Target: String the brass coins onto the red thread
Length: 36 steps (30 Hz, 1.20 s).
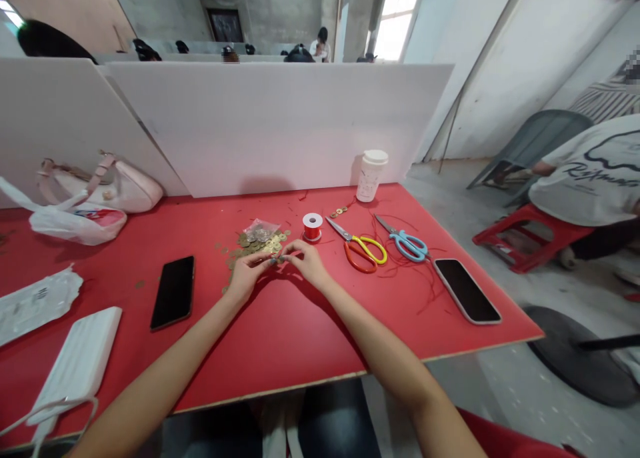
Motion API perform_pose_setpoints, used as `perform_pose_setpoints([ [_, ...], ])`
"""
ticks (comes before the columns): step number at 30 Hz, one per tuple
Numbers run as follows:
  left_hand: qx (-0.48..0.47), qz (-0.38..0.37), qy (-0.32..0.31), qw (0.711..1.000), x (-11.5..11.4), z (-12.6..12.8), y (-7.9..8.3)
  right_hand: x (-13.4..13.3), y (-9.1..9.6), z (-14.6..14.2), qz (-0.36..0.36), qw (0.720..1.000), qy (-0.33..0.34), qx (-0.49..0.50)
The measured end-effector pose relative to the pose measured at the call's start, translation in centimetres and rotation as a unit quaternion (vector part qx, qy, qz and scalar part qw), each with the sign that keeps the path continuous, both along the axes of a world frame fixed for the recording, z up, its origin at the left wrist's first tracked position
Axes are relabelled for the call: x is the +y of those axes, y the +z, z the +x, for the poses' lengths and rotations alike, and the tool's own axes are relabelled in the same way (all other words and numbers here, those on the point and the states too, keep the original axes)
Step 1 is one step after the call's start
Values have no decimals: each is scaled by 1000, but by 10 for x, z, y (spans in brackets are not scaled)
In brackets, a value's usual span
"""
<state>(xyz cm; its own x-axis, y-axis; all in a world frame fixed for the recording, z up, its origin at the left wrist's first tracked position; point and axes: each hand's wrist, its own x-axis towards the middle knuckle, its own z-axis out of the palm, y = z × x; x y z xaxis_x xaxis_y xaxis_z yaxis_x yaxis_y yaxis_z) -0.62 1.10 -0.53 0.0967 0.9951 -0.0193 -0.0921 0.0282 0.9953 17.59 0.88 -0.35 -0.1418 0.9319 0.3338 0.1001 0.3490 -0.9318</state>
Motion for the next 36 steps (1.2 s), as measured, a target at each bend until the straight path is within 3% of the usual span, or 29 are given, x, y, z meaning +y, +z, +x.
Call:
perform_pose_setpoints([
  [4,-72,-41,37,996,2,-1,3,4,2,6,-70,994,-19,85],
  [13,-18,-28,32,999,5,-3,2,3,13,16,-112,969,-46,213],
  [17,39,20,4,999,6,-5,0,4,14,17,-110,966,-44,229],
  [22,140,111,-30,983,3,-3,2,2,16,15,-128,960,5,247],
  [26,142,100,-75,982,-2,1,3,0,16,13,-137,959,31,246],
  [36,139,102,-102,980,-3,1,0,1,12,11,-76,974,6,214],
])
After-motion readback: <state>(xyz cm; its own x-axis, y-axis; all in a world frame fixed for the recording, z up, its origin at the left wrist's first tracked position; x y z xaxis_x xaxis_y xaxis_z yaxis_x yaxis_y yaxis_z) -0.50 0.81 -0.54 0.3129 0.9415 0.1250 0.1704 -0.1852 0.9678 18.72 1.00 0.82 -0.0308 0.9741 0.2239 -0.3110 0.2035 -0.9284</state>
